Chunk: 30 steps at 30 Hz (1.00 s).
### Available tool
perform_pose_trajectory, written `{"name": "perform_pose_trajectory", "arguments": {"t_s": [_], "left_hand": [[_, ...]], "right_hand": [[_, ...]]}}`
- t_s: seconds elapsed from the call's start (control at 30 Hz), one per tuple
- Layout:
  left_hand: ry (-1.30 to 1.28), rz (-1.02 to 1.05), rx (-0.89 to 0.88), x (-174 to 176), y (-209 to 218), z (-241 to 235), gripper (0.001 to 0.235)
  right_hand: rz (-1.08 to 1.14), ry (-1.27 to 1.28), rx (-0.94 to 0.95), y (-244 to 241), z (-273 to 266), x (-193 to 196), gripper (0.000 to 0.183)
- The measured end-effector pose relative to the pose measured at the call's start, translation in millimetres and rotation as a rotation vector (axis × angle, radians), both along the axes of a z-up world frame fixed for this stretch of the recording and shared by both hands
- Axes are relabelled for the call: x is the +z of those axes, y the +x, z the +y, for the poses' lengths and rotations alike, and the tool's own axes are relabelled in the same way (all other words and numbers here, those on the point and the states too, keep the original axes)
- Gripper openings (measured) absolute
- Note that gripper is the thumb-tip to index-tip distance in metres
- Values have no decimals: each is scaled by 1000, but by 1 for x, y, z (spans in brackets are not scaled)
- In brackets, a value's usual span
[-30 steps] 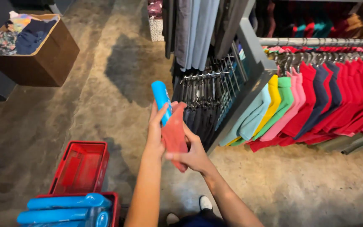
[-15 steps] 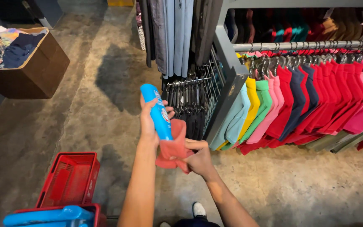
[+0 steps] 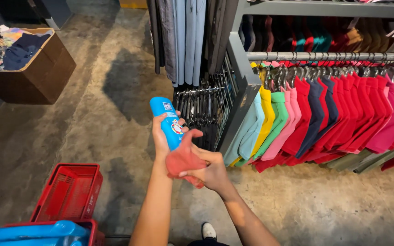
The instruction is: Wiping shampoo bottles with a cloth and placing them neatly on a grocery store shelf.
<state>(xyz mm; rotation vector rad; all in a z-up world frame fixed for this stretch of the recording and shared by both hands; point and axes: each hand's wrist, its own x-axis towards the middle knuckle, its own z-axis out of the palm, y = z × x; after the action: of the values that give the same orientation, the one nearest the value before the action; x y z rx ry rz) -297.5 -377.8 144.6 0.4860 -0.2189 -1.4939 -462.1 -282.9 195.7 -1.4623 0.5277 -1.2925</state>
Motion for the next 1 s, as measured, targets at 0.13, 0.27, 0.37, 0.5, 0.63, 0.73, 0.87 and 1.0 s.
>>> {"name": "perform_pose_trajectory", "arguments": {"t_s": [0.13,0.27,0.37,0.5,0.63,0.73,0.87,1.0], "left_hand": [[-43,17,127,14,-5,4,46],[-150,1,255,25,-4,7,52],[-231,-114,346,42,-14,17,67],[-364,-270,437,57,-38,33,87],[-457,-276,440,68,-54,54,66],[-470,-511,476,86,-61,70,66],[-570,-730,432,93,-55,80,78],[-574,-881,448,88,-39,83,78]], "right_hand": [[-84,-109,12,-17,-8,-5,41],[-96,-4,7,-18,4,13,20],[62,56,-38,-17,3,5,6],[161,128,-92,0,14,-1,35],[291,42,-165,6,11,8,39],[394,-9,-210,8,3,11,47],[400,18,-207,22,-7,21,30],[242,-36,-156,42,-20,15,35]]}}
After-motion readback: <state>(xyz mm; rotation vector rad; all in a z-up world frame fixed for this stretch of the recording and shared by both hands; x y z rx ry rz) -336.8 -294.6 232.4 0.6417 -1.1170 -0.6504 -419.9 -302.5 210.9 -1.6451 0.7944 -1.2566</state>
